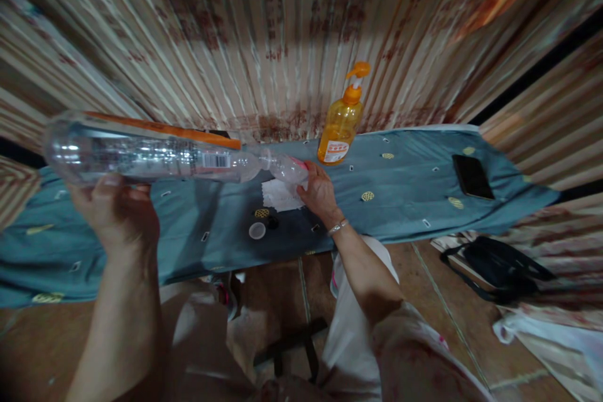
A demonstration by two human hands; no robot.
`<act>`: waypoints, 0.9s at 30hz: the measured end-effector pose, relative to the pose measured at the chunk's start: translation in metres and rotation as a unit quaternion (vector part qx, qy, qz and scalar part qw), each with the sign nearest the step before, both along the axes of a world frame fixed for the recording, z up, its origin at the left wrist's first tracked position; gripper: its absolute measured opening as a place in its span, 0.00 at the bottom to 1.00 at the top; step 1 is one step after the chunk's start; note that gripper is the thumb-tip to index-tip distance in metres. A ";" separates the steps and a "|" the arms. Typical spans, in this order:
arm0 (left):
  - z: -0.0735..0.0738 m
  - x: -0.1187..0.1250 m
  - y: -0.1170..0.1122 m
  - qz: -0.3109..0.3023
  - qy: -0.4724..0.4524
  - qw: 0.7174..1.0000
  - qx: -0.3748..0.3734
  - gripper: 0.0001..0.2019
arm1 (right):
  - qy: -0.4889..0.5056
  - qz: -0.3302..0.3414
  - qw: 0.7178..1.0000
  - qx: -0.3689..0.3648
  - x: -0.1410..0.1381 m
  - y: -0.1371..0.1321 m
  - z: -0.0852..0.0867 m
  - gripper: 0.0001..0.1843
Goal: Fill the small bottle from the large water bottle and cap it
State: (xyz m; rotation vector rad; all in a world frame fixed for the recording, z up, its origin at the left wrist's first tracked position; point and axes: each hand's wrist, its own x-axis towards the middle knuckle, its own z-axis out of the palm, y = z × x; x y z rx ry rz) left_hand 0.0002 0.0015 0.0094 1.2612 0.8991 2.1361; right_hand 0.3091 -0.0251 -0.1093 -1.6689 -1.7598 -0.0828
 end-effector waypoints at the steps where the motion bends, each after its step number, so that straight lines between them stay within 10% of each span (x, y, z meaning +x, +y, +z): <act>1: 0.000 0.000 0.000 0.004 0.007 1.000 -0.002 0.34 | 0.001 0.001 1.000 -0.001 0.000 0.000 0.000 0.29; 27: -0.001 -0.002 0.004 0.023 0.026 0.999 0.016 0.25 | -0.011 -0.003 1.000 -0.014 -0.002 0.003 0.002 0.29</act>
